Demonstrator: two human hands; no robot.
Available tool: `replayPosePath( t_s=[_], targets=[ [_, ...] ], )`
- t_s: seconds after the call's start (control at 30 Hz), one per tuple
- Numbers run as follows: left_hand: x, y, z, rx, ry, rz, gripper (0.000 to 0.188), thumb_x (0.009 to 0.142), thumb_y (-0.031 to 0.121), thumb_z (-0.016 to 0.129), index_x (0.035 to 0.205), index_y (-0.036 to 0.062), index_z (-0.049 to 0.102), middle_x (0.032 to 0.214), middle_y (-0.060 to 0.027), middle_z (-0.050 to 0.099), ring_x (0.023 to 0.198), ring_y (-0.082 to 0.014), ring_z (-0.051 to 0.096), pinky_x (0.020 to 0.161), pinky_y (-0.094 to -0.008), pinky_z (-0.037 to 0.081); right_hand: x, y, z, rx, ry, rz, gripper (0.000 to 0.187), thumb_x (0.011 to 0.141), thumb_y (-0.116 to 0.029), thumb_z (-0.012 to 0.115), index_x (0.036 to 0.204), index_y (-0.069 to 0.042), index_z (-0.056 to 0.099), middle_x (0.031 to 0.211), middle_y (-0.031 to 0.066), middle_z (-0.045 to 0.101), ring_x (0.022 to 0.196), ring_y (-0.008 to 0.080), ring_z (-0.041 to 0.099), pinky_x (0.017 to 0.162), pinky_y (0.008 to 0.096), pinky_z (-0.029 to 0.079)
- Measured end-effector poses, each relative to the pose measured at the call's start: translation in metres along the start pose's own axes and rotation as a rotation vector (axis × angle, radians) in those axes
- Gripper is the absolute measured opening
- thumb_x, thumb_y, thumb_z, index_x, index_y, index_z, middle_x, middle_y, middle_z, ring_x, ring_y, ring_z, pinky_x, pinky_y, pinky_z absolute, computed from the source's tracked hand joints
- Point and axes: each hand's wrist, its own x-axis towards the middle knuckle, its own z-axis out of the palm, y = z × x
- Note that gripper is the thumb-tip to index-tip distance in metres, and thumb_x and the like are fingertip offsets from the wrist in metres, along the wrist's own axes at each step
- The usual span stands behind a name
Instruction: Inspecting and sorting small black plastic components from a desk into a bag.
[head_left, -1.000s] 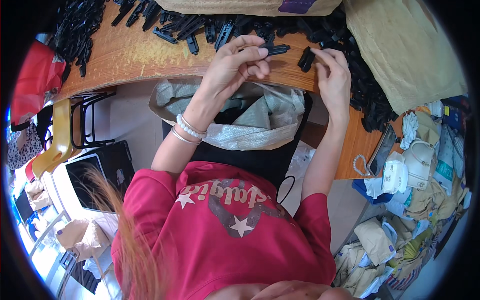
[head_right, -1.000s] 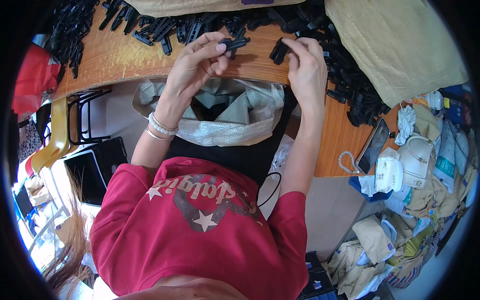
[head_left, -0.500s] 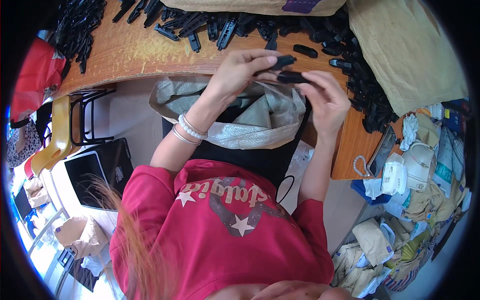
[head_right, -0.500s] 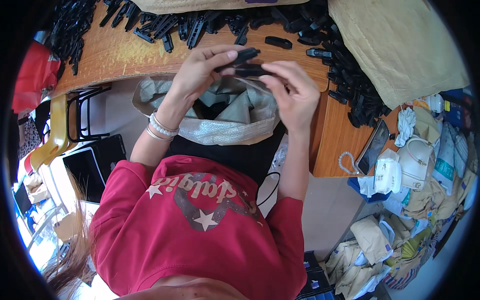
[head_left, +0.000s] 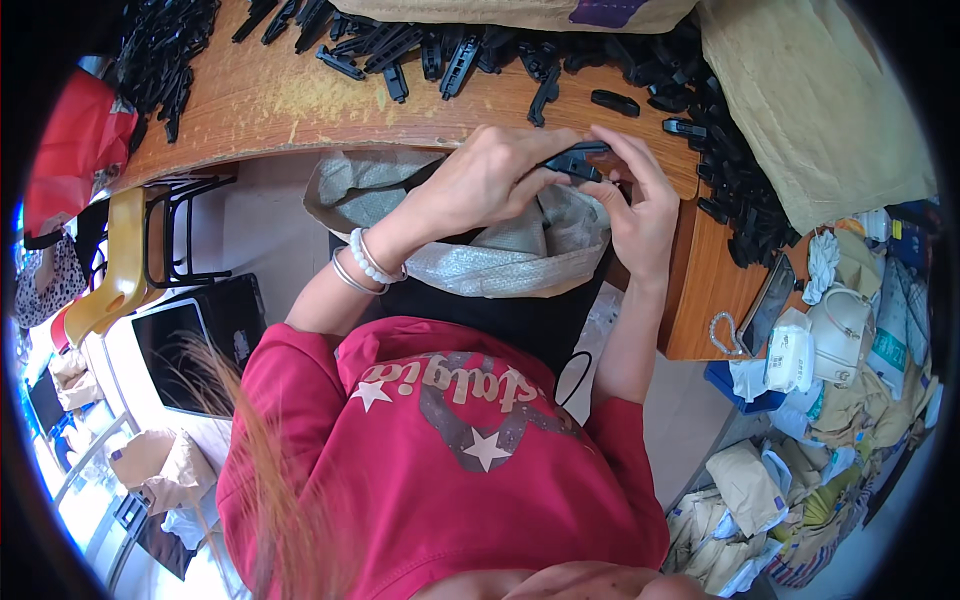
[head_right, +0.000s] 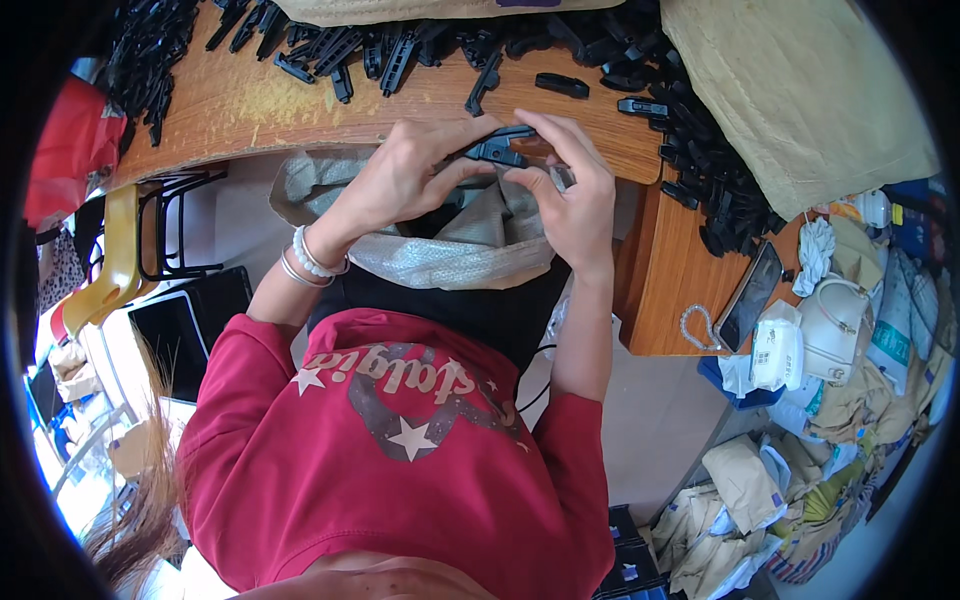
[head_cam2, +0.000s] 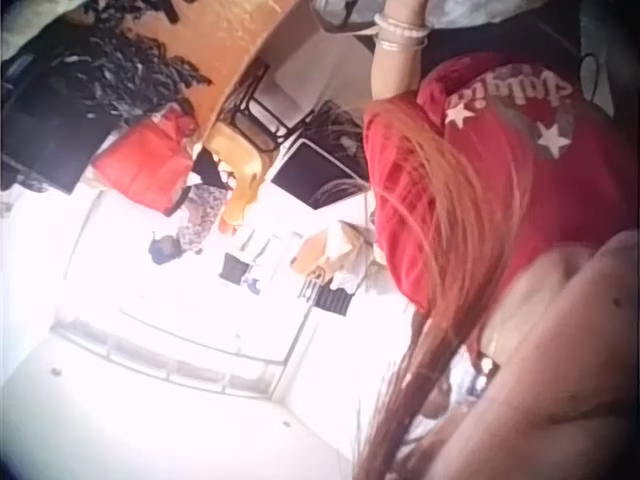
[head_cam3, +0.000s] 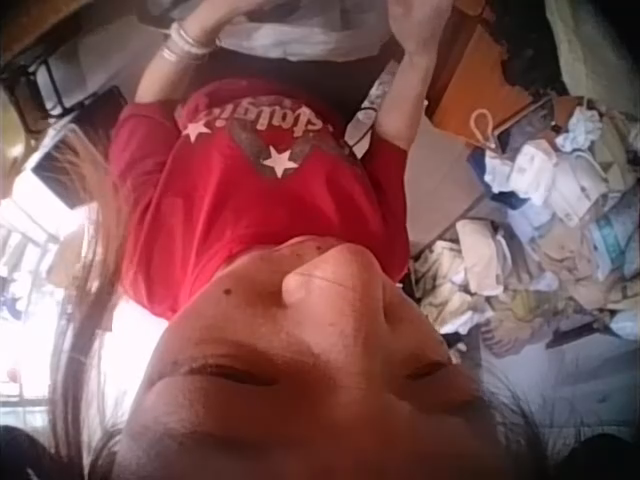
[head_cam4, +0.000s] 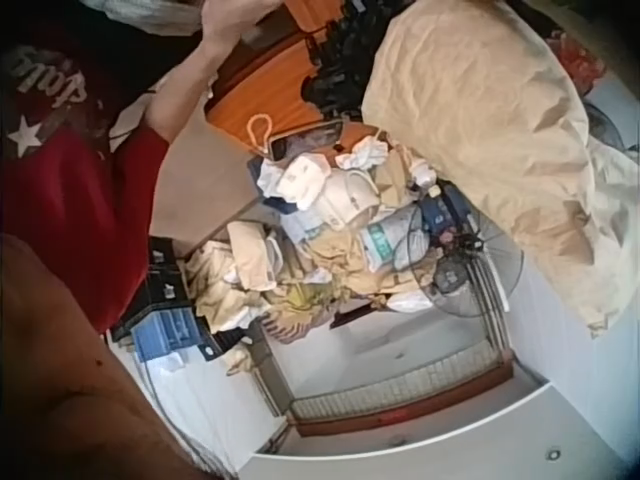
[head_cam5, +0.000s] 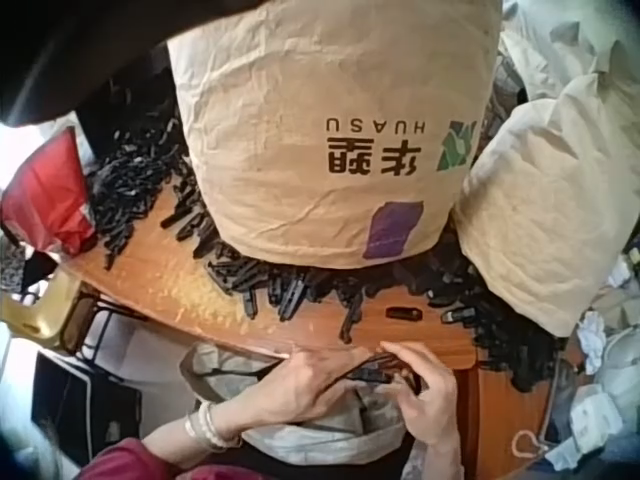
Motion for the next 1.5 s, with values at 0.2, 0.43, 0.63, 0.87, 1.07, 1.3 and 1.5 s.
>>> replayPosePath(
  t_s=[0.2, 0.43, 0.63, 0.87, 1.07, 1.3, 1.5],
  targets=[
    [0.001, -0.004, 0.002, 0.033, -0.053, 0.033, 0.036, 0.079, 0.009, 0.065, 0.114, 0.0015, 0.058, 0.090, -0.0192, 0.065, 0.080, -0.0362, 0.062, 0.069, -0.0403, 0.049, -0.004, 0.009, 0.007, 0.001, 0.091, 0.005, 0.032, 0.070, 0.006, 0.068, 0.101, -0.002, 0.067, 0.090, 0.0071, 0.065, 0.077, 0.0144, 0.061, 0.066, 0.0242, 0.045],
    [-0.003, -0.002, -0.008, -0.600, -0.011, -0.484, 0.052, 0.084, 0.016, 0.069, 0.132, 0.0062, 0.050, 0.078, -0.0067, 0.067, 0.063, -0.0114, 0.064, 0.054, -0.0244, 0.050, 0.003, 0.020, 0.011, 0.131, 0.011, 0.066, 0.024, 0.074, 0.000, 0.071, 0.097, 0.001, 0.068, 0.087, 0.0054, 0.064, 0.070, 0.0085, 0.056, 0.062, 0.0220, 0.044],
    [0.020, -0.045, -0.028, -0.500, 0.211, -0.432, 0.043, 0.094, 0.038, 0.054, 0.077, -0.0001, 0.062, 0.063, -0.0040, 0.061, 0.050, -0.0075, 0.055, 0.044, -0.0196, 0.042, 0.043, 0.049, 0.002, -0.911, 0.262, -0.276, 0.023, 0.079, -0.010, 0.070, 0.101, -0.003, 0.067, 0.100, 0.0094, 0.061, 0.088, 0.0250, 0.056, 0.073, 0.0351, 0.046],
    [0.035, -0.046, 0.011, 0.401, 0.247, -0.242, 0.024, 0.079, 0.019, 0.068, 0.075, -0.0040, 0.061, 0.065, -0.0197, 0.061, 0.054, -0.0298, 0.061, 0.060, -0.0368, 0.051, 0.034, 0.037, 0.012, -0.480, 0.307, 0.046, 0.023, 0.084, -0.011, 0.066, 0.102, 0.003, 0.063, 0.085, 0.0133, 0.063, 0.072, 0.0206, 0.061, 0.066, 0.0325, 0.049],
    [0.029, -0.024, 0.001, -0.597, 0.117, -0.553, 0.018, 0.086, 0.014, 0.063, 0.079, -0.0024, 0.058, 0.075, -0.0120, 0.069, 0.051, -0.0116, 0.059, 0.043, -0.0239, 0.043, 0.016, 0.024, 0.002, -0.068, 0.331, 0.006, 0.020, 0.083, -0.005, 0.067, 0.100, 0.005, 0.064, 0.089, 0.0051, 0.062, 0.076, 0.0090, 0.059, 0.068, 0.0227, 0.048],
    [0.026, -0.012, -0.013, -0.449, -0.089, -0.574, 0.028, 0.089, 0.016, 0.062, 0.110, -0.0028, 0.065, 0.072, -0.0064, 0.065, 0.052, -0.0057, 0.056, 0.042, -0.0179, 0.037, 0.002, -0.003, 0.007, 0.421, 0.181, 0.244, 0.021, 0.083, 0.004, 0.064, 0.103, 0.009, 0.063, 0.092, 0.0141, 0.066, 0.081, 0.0173, 0.068, 0.071, 0.0241, 0.056],
    [0.018, 0.004, -0.005, -0.015, 0.021, -0.104, 0.029, 0.079, 0.017, 0.070, 0.102, -0.0009, 0.066, 0.071, -0.0179, 0.065, 0.061, -0.0299, 0.064, 0.058, -0.0345, 0.049, -0.003, -0.001, 0.019, 0.208, 0.252, 0.085, 0.023, 0.080, 0.008, 0.065, 0.103, 0.008, 0.063, 0.100, 0.0134, 0.063, 0.084, 0.0164, 0.066, 0.073, 0.0238, 0.056]
  ],
)
